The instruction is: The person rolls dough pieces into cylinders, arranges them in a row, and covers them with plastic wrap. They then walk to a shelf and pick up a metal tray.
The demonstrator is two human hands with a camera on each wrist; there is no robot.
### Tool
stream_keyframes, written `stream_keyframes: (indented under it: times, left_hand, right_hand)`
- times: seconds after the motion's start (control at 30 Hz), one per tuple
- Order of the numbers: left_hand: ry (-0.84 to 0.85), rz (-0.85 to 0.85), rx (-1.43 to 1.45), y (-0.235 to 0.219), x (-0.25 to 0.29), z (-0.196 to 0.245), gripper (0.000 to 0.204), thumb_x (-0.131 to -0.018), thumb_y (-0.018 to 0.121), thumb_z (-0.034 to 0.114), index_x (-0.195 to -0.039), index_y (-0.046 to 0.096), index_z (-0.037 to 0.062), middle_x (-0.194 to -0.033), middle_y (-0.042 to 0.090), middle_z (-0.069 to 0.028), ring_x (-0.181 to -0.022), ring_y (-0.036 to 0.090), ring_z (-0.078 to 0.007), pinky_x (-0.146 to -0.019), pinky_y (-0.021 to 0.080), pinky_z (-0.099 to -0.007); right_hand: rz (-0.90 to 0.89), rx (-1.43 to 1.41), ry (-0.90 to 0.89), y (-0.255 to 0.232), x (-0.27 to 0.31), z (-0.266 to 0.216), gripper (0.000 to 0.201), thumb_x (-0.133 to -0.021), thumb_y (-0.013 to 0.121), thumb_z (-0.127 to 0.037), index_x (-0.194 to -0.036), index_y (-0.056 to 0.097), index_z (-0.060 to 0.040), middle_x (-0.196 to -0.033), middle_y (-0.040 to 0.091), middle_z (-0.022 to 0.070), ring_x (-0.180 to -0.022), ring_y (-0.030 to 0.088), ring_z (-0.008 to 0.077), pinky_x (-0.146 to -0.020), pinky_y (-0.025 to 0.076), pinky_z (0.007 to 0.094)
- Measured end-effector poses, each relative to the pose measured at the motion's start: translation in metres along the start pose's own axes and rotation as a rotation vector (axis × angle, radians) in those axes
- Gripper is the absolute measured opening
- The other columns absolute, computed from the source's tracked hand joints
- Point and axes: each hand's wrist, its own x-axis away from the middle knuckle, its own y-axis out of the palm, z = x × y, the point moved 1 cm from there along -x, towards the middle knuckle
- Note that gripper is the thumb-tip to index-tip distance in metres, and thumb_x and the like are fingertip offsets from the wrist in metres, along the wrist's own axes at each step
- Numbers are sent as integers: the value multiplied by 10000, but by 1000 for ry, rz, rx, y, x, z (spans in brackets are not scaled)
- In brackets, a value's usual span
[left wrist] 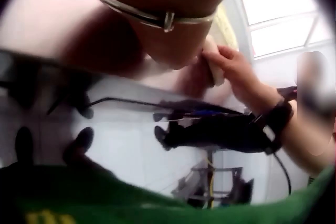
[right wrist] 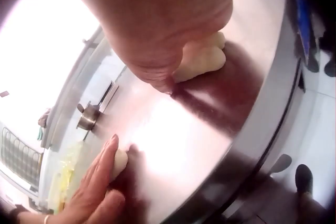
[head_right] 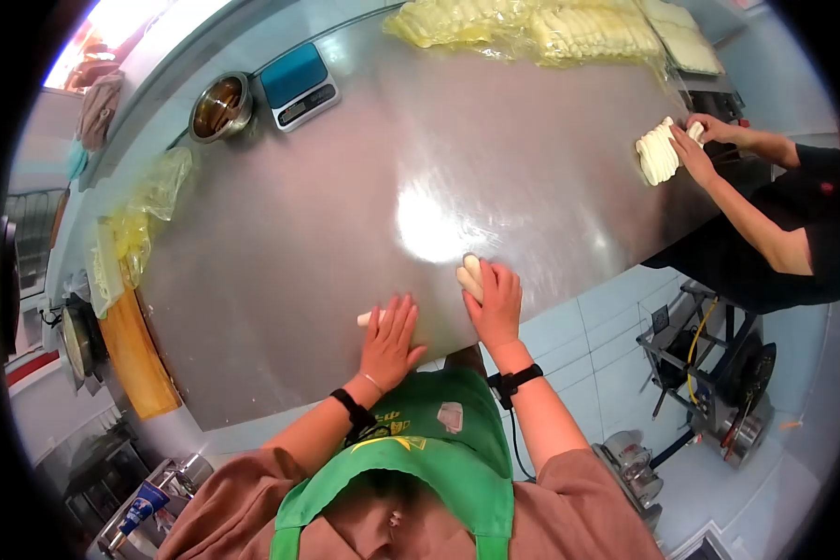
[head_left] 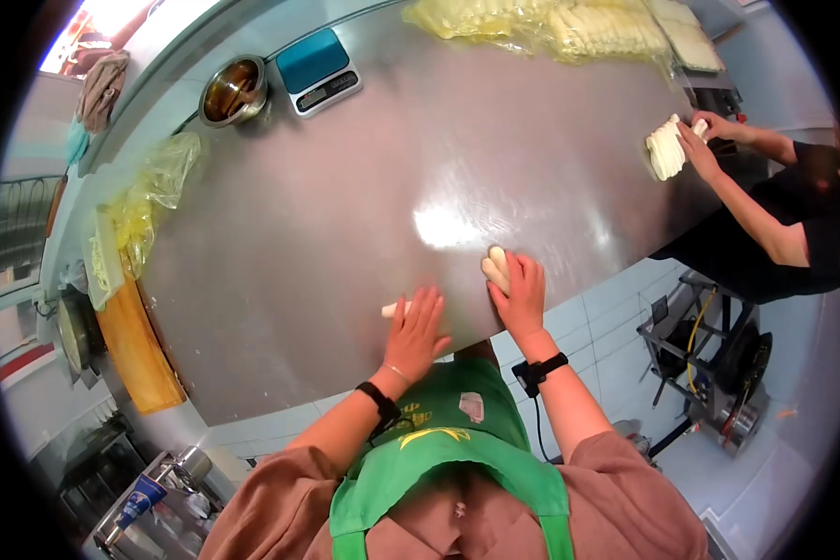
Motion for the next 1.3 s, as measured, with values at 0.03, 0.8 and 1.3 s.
stream_keyframes:
  times: [0.03,0.8,1.3]
  left_hand:
    - [-14,-36,8,0,-6,-7,790,-883,667,408,-1517,362,48,-1601,317,-144,-1496,257,-330,-1204,197,-543]
    - [-557,414,642,9,-57,-21,513,-907,614,78,-1402,485,43,-1191,481,-169,-1094,486,-340,-961,429,-425]
    - [-585,274,1346,48,-102,39,562,-910,652,57,-1429,439,21,-1206,507,-125,-1029,586,-202,-853,538,-336]
  right_hand:
    - [0,0,-4,0,0,2,627,-774,777,-139,-1347,528,-79,-1197,523,116,-1069,507,342,-919,440,457]
    - [47,-396,172,41,-24,-35,491,-931,630,-174,-1380,508,-15,-1352,545,179,-1244,498,392,-1033,443,428]
    - [-93,-751,166,25,-32,-9,498,-872,543,4,-1369,564,-16,-1483,500,147,-1386,466,285,-1155,367,366]
